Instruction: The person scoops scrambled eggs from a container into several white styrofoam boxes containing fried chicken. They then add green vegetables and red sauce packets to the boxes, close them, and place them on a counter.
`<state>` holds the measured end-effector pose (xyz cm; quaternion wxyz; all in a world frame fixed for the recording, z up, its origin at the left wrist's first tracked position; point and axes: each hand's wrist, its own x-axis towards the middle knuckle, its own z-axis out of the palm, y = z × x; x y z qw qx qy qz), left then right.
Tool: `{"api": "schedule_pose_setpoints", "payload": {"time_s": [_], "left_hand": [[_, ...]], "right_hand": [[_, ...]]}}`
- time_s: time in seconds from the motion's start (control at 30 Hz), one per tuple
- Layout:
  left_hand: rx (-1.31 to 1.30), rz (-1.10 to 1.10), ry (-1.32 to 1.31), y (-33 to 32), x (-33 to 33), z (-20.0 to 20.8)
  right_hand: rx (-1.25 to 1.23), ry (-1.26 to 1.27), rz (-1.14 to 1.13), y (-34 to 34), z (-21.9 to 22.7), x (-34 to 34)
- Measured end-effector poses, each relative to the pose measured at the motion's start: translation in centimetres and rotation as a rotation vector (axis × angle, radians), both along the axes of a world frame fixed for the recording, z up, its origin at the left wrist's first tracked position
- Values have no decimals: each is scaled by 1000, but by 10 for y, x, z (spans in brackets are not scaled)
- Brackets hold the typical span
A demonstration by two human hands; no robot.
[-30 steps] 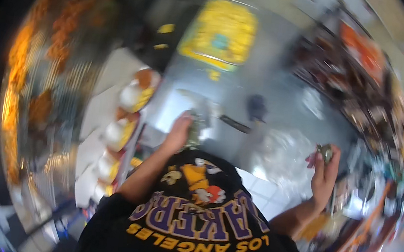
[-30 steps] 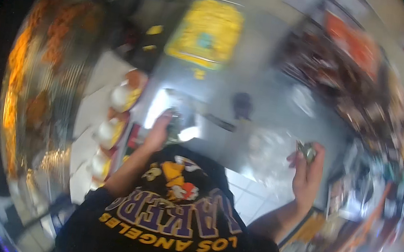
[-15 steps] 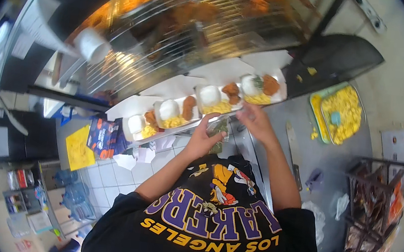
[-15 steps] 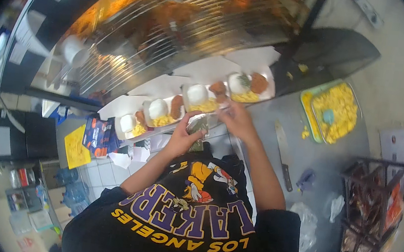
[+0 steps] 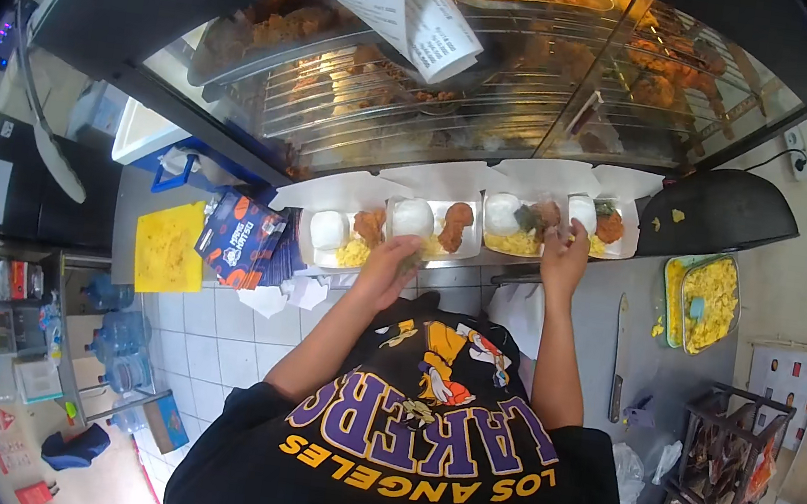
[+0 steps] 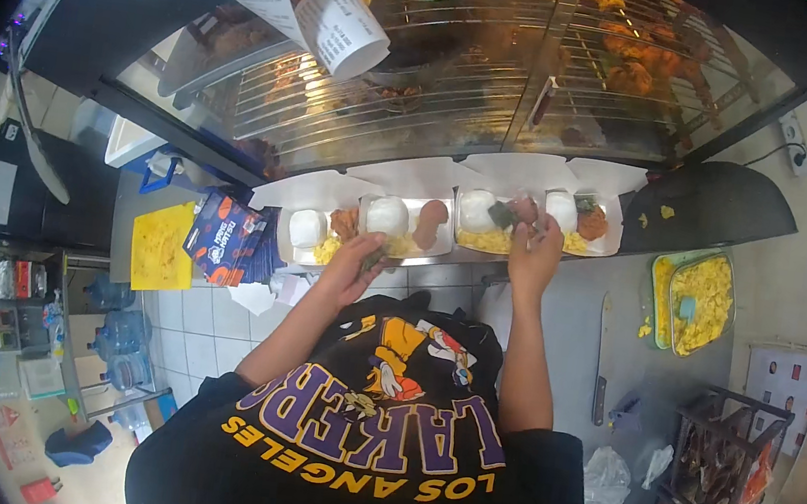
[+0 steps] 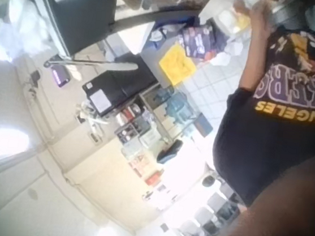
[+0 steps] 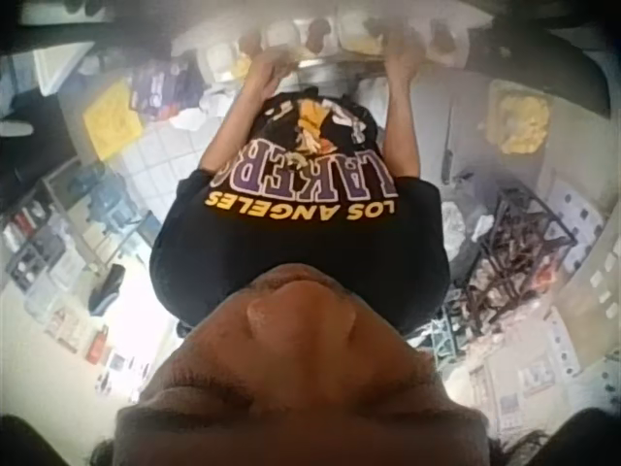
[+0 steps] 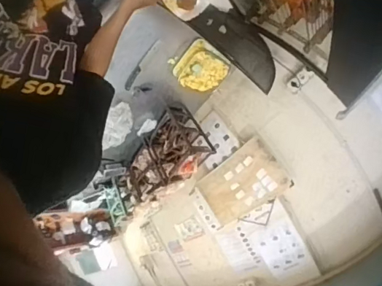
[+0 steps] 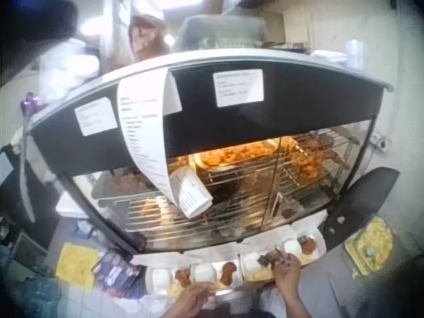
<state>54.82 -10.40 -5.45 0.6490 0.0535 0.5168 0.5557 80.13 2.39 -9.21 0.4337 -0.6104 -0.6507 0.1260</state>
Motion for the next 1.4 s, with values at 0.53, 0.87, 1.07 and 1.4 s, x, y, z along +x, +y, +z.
{"api": "schedule_pose_setpoints", "payload": {"time_s": [0.53,0.87,1.07,1.4], "left_hand": [[725,-274,1619,15,2,-40],[994,-1291,756,-45,147,-40],[183,-1448,87,-192,327,-34],[-209,-2064,-512,-444,530,-7]], "right_hand": [[-128,-568,-989,-260,39,145],[-350,-257,-1142,-485,-49,297],[15,-189,-923,-552,45,205],[-161,278,-958,-741,96,234]]}}
